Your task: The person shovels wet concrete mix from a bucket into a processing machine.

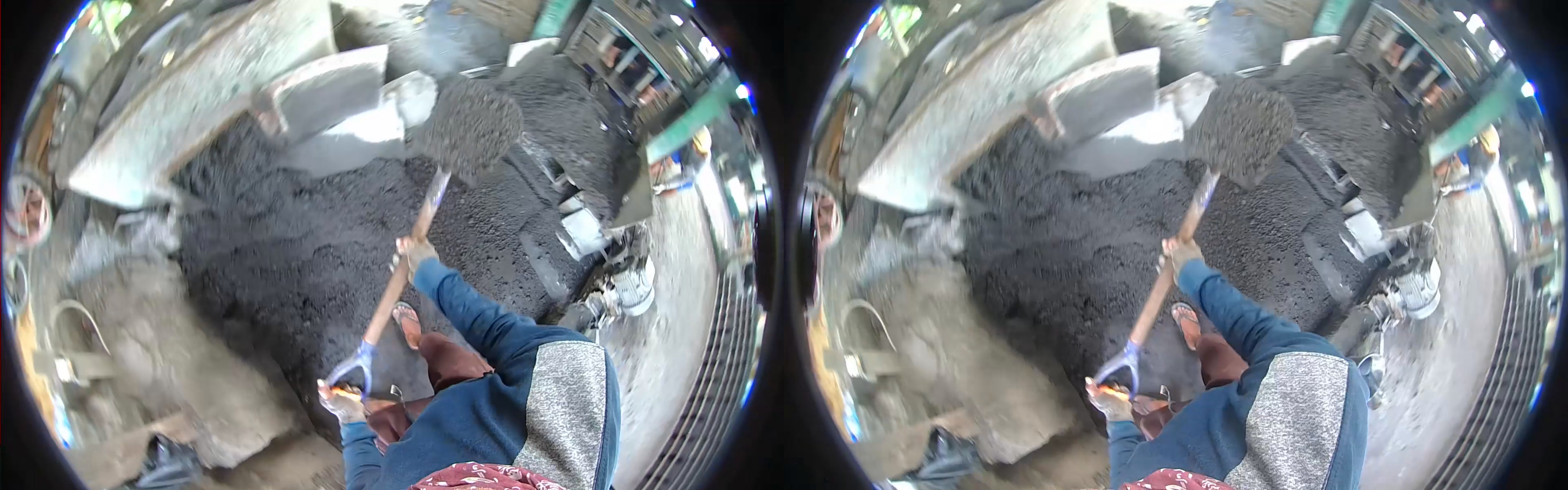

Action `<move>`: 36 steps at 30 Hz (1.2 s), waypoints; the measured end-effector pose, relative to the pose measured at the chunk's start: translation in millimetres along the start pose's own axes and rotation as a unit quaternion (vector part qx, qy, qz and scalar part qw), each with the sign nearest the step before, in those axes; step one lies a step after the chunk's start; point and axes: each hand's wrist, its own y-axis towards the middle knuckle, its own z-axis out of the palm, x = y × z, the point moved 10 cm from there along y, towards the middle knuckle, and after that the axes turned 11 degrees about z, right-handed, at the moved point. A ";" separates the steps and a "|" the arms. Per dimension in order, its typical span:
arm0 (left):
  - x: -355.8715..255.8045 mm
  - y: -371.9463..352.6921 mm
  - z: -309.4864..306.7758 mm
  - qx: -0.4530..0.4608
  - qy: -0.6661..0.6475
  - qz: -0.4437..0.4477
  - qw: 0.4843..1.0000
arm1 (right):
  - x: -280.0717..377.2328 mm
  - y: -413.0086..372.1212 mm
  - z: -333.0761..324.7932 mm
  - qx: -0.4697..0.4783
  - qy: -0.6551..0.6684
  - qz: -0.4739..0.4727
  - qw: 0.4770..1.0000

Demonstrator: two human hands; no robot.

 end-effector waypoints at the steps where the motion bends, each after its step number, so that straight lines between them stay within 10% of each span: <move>1: -63.4 2.3 63.7 0.008 0.000 0.129 0.992 | 48.6 -2.0 23.4 0.066 0.037 -0.026 0.997; 6: -239.4 -32.5 307.6 0.247 0.038 0.433 0.866 | 301.0 -47.5 89.6 0.199 0.172 -0.176 0.948; 9: -280.8 -143.6 425.3 0.448 0.100 0.679 0.572 | 404.4 -115.5 61.3 0.137 0.210 -0.277 0.927; 10: -277.5 -184.5 437.8 0.383 0.065 0.803 0.451 | 428.4 -120.3 49.1 0.257 0.259 -0.247 0.897; 12: -250.7 -251.2 475.2 0.532 0.142 0.760 0.347 | 455.1 -140.6 4.5 0.311 0.196 -0.271 0.890; 14: -197.7 -277.6 476.6 0.567 0.180 0.749 0.292 | 458.3 -135.8 -73.2 0.114 0.137 -0.307 0.935; 20: -160.7 -246.4 359.6 0.571 0.223 0.684 0.396 | 330.4 -193.7 -45.8 0.117 0.097 -0.259 0.954; 22: -164.3 -211.3 297.2 0.520 0.166 0.661 0.514 | 278.3 -197.7 -14.4 0.158 0.062 -0.243 0.955; 25: -109.8 -111.5 183.2 0.427 0.064 0.266 0.862 | 189.3 -180.8 19.0 0.187 0.059 -0.223 0.955; 27: -54.6 -49.3 84.6 0.243 0.055 0.033 0.968 | 100.9 -144.2 18.2 0.140 0.035 -0.160 0.976; 30: 11.2 -34.6 -51.3 0.028 -0.051 -0.184 0.981 | -57.8 -73.7 -5.4 0.014 -0.033 -0.022 0.999; 32: 38.4 -48.2 -143.2 -0.004 -0.099 -0.158 0.983 | -184.5 -12.7 -58.7 -0.050 -0.181 0.048 0.981; 34: 59.0 -108.6 -254.5 -0.233 -0.085 -0.190 0.950 | -359.8 63.1 -174.8 -0.090 -0.364 0.069 0.925; 35: 69.1 -138.9 -290.2 -0.226 -0.109 -0.204 0.946 | -437.7 32.3 -206.7 -0.129 -0.256 0.196 0.938; 36: 72.4 -184.4 -337.4 -0.328 -0.064 -0.198 0.921 | -485.8 12.2 -233.8 -0.109 -0.447 0.161 0.873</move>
